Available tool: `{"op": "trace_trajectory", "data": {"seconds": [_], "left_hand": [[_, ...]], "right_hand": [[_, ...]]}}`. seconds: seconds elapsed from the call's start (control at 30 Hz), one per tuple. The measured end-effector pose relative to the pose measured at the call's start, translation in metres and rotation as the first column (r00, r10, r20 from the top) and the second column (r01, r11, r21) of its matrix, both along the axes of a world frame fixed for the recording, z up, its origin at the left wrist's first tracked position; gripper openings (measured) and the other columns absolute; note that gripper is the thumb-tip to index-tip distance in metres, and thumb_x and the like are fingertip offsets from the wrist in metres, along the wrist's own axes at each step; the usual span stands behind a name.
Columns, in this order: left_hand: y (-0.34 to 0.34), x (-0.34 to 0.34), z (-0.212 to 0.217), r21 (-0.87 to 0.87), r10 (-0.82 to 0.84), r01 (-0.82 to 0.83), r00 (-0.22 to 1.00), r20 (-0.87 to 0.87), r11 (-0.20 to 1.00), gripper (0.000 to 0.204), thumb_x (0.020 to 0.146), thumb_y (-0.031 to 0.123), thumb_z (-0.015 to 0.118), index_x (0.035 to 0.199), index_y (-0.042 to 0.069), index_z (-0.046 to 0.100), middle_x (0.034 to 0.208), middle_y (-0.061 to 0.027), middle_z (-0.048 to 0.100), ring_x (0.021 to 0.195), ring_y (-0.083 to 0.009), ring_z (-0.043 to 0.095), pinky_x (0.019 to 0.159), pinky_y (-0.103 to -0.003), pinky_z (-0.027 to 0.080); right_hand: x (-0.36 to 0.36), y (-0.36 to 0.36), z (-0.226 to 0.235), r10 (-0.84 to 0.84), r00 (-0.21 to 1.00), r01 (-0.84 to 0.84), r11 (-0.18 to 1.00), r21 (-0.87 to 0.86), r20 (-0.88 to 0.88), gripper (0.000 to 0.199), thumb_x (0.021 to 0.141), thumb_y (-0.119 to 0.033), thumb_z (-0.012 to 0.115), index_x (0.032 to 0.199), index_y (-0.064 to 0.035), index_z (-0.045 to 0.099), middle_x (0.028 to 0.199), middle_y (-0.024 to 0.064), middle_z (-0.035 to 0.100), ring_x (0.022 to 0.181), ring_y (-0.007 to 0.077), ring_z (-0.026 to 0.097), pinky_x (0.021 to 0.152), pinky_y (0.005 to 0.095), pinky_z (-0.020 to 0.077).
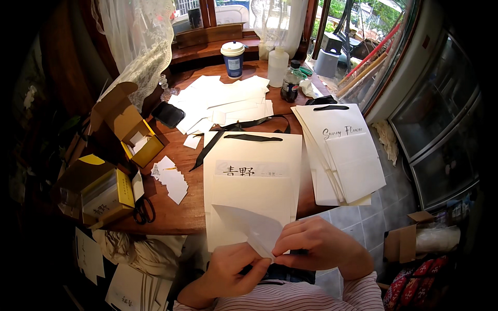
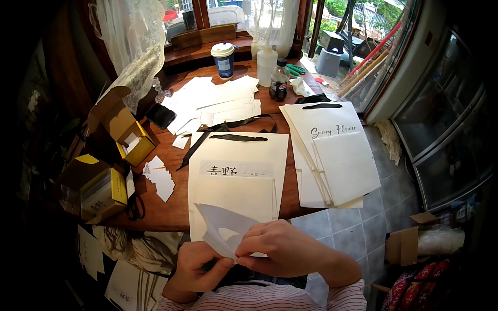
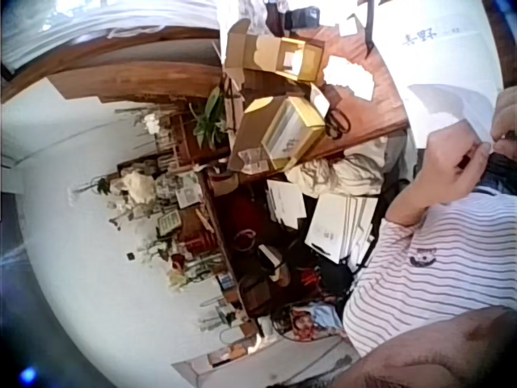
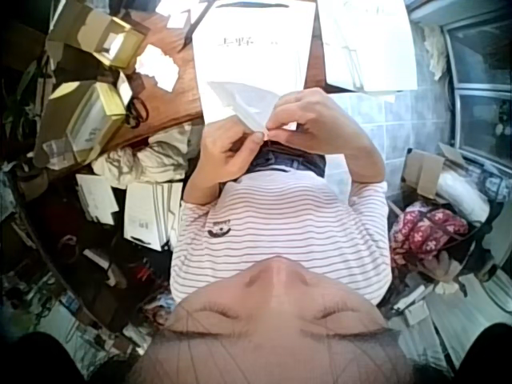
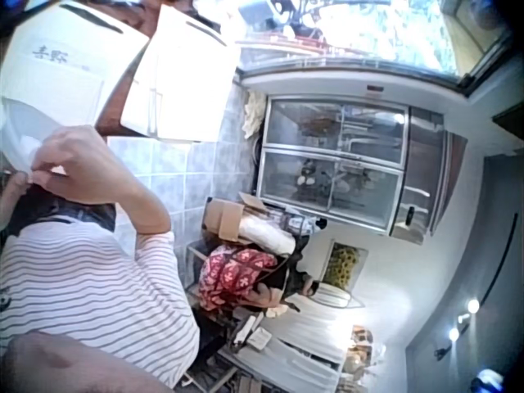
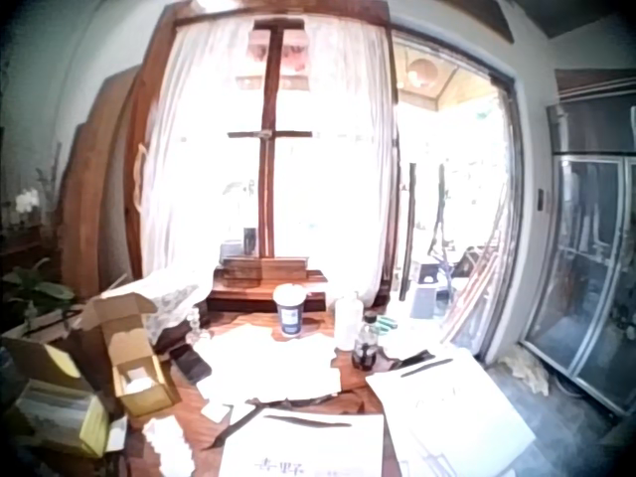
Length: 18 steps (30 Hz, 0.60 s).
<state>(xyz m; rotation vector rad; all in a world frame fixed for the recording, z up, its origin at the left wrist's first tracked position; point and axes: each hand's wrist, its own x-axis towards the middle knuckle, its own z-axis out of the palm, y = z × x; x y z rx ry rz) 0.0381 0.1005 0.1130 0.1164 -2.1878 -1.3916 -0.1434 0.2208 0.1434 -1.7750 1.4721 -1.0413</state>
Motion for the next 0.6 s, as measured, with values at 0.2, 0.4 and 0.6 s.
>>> {"op": "trace_trajectory", "data": {"seconds": [0.2, 0.4, 0.6], "left_hand": [[0.0, -0.001, -0.001, 0.015, -0.006, 0.006, 1.0, 0.009, 1.0, 0.009, 0.079, 0.001, 0.068, 0.087, 0.0, 0.067, 0.065, -0.0071, 0.059, 0.051, -0.017, 0.057, 0.046, -0.026, 0.042], [0.0, -0.002, -0.001, 0.025, -0.011, 0.01, 1.0, 0.023, 1.0, 0.005, 0.078, 0.0, 0.068, 0.082, 0.0, 0.066, 0.063, -0.0062, 0.058, 0.051, -0.0168, 0.056, 0.046, -0.027, 0.041], [-0.003, -0.001, 0.003, 0.125, -0.121, 0.112, 0.99, 0.067, 0.986, 0.005, 0.078, 0.001, 0.069, 0.078, 0.0, 0.063, 0.061, -0.0051, 0.057, 0.052, -0.0168, 0.056, 0.047, -0.028, 0.041]], "right_hand": [[-0.004, 0.002, -0.004, -0.009, 0.996, 0.005, 0.999, 0.044, 0.084, 0.01, 0.081, -0.013, 0.069, 0.087, -0.0044, 0.069, 0.075, 0.0083, 0.066, 0.067, 0.0263, 0.063, 0.059, 0.0331, 0.05], [-0.005, -0.002, 0.003, 0.028, 0.999, -0.031, 0.997, 0.076, 0.042, 0.012, 0.082, -0.016, 0.071, 0.085, -0.0047, 0.069, 0.074, 0.0071, 0.065, 0.067, 0.0251, 0.063, 0.059, 0.0325, 0.0491], [-0.012, 0.0, -0.009, 0.101, 0.974, -0.126, 0.986, 0.109, 0.205, 0.008, 0.083, -0.012, 0.07, 0.083, -0.0038, 0.068, 0.074, 0.0059, 0.065, 0.067, 0.023, 0.063, 0.06, 0.0315, 0.0488]]}}
